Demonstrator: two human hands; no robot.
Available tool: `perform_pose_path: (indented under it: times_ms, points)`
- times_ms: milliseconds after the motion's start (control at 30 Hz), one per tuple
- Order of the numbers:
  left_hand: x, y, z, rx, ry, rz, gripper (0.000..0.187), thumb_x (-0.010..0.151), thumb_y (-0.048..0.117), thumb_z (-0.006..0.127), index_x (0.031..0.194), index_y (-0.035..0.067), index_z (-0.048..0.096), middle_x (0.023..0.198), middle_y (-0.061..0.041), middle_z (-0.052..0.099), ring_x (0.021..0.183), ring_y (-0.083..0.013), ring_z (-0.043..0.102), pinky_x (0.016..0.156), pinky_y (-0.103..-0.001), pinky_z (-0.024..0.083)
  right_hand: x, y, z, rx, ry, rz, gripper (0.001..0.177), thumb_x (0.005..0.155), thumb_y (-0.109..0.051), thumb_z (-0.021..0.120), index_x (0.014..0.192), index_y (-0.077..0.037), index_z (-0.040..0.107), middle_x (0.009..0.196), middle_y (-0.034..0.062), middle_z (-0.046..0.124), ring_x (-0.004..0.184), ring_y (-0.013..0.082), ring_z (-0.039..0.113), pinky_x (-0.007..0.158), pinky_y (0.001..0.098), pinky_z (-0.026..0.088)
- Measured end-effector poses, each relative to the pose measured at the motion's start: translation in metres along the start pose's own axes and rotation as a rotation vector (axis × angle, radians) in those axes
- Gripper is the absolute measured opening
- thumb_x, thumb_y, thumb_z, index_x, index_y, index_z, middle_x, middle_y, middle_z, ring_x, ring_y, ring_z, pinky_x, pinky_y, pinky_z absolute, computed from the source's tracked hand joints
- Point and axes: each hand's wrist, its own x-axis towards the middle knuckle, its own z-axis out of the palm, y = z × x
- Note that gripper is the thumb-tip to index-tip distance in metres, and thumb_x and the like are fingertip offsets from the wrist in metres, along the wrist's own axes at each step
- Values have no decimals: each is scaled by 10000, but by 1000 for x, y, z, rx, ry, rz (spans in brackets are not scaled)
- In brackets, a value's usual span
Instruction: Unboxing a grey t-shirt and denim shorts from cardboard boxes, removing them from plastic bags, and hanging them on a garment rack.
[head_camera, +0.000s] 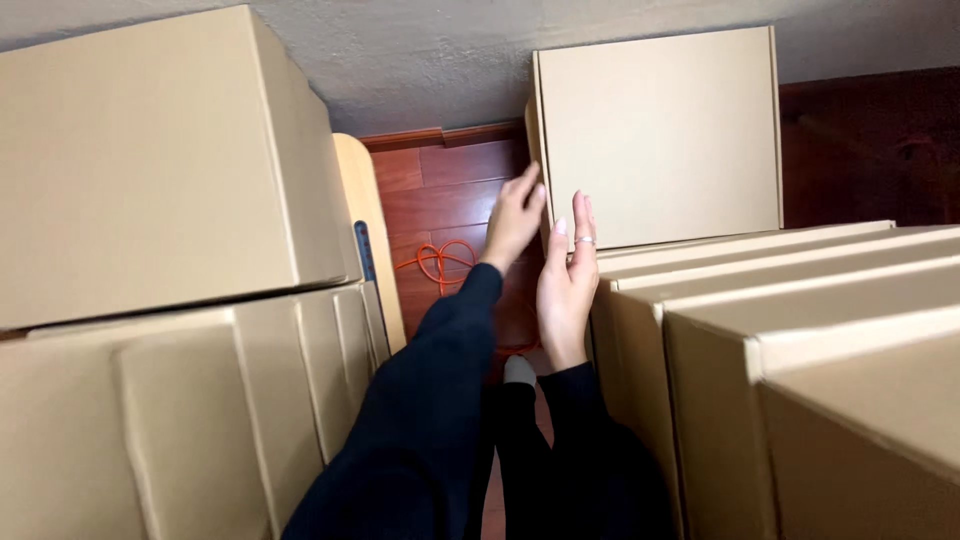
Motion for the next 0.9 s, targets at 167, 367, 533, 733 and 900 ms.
perform_pose_path:
  times_ms: [167,367,533,733,900]
  points:
    - [-89,133,-84,-718,167,-177,490,903,320,400,1331,96,323,1320,-256,347,1213,-426,332,950,-548,294,-26,-53,-19,447,-104,143,386,933,-215,370,1307,-123,363,1211,165,519,1170,295,461,948,477,331]
    - [-158,214,-125,-703,336,-186,368,925,261,367,1226,65,448,1174,-178,510,1068,-272,494,872,-384,393,-53,-122,-55,696,-101,191,363,906,-226,404,1246,-103,435,1125,154,588,1088,248,548,893,348,419]
    - [-203,252,-141,-589,406,-126,282,924,240,400,1133,109,537,1038,-107,603,932,-208,592,786,-313,443,-85,-171,-94,771,-71,183,320,882,-255,454,1175,-137,508,1059,108,626,1019,200,596,836,306,467]
    - [-276,311,-153,-602,414,-73,248,917,236,410,1076,126,566,982,-77,629,881,-163,609,749,-270,448,-128,-204,-146,794,-26,170,247,855,-218,471,1082,-159,549,975,74,653,952,178,624,811,304,478]
    - [-330,341,-143,-635,367,-70,230,911,208,406,1023,116,584,908,-60,646,815,-134,618,706,-233,459,-161,-224,-218,609,-54,28,205,850,-183,465,1023,-143,568,879,55,664,840,127,641,751,238,485]
